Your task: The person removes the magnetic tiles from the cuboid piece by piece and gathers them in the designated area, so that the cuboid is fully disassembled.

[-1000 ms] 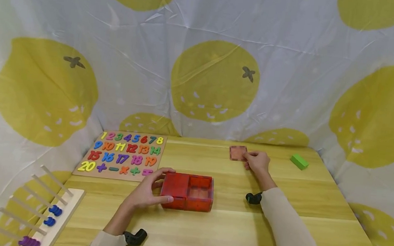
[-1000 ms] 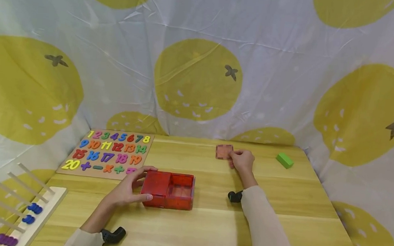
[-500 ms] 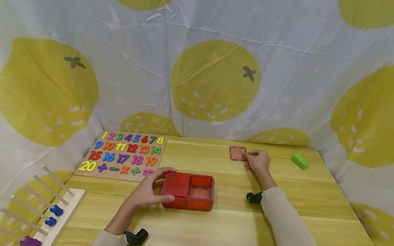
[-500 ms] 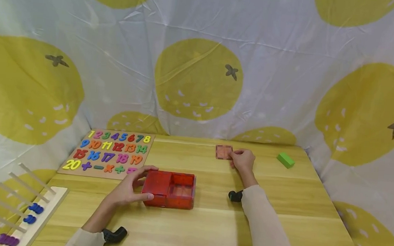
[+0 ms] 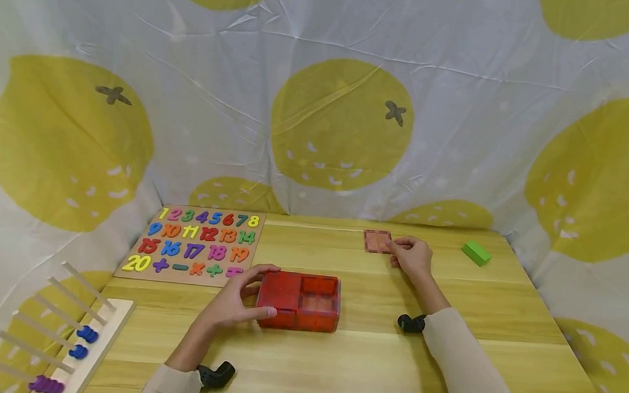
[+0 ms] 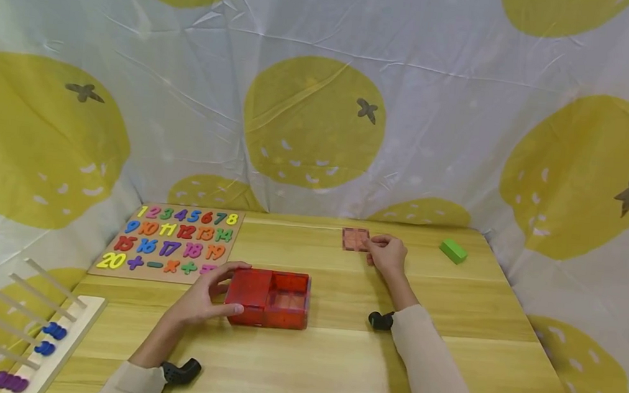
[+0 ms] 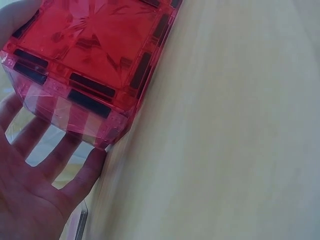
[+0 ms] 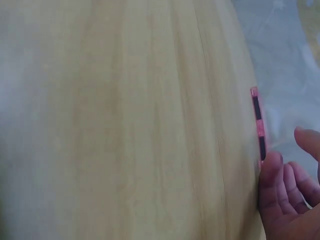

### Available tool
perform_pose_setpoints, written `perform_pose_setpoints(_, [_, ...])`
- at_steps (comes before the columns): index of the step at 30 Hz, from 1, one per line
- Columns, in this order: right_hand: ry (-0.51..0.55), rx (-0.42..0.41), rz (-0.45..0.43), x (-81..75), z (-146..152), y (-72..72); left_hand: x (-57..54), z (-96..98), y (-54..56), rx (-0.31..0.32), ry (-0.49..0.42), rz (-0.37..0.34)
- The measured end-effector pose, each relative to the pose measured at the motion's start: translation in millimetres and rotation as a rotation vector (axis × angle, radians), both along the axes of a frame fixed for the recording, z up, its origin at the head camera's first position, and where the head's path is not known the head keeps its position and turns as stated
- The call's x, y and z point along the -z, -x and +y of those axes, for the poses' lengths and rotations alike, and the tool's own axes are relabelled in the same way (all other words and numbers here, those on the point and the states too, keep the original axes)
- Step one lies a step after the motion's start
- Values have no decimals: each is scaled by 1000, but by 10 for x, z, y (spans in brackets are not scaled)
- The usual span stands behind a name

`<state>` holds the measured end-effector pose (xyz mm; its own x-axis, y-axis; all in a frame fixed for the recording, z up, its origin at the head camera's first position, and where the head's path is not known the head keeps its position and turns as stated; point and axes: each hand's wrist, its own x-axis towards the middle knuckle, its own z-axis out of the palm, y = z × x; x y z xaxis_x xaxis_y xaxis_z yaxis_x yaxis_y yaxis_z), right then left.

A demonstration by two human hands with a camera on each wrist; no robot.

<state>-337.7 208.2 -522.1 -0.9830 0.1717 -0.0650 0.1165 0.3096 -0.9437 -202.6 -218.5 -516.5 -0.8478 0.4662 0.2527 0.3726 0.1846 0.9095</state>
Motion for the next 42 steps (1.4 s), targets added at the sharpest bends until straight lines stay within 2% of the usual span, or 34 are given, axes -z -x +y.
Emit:
perform_pose_setpoints(8, [-54, -142, 26, -47, 15, -252, 11, 6, 9, -19, 40, -12])
perform_pose_setpoints(18, [-144, -266, 94, -215, -55, -647, 4, 5, -24, -27, 18, -32])
perform_pose_setpoints(22, [-111, -318, 126, -263, -82, -763, -4, 9, -32, -33, 23, -45])
perform_pose_setpoints(30, [-53, -509, 190, -343, -138, -928, -7, 13, -19, -34, 28, -48])
perform_pose_setpoints(34, [-61, -583, 205, -381, -195, -1023, -2, 12, -17, -34, 30, -49])
perform_pose_setpoints(42, [-31, -695, 232, -454, -343, -1154, 18, 2, -4, -33, 31, -35])
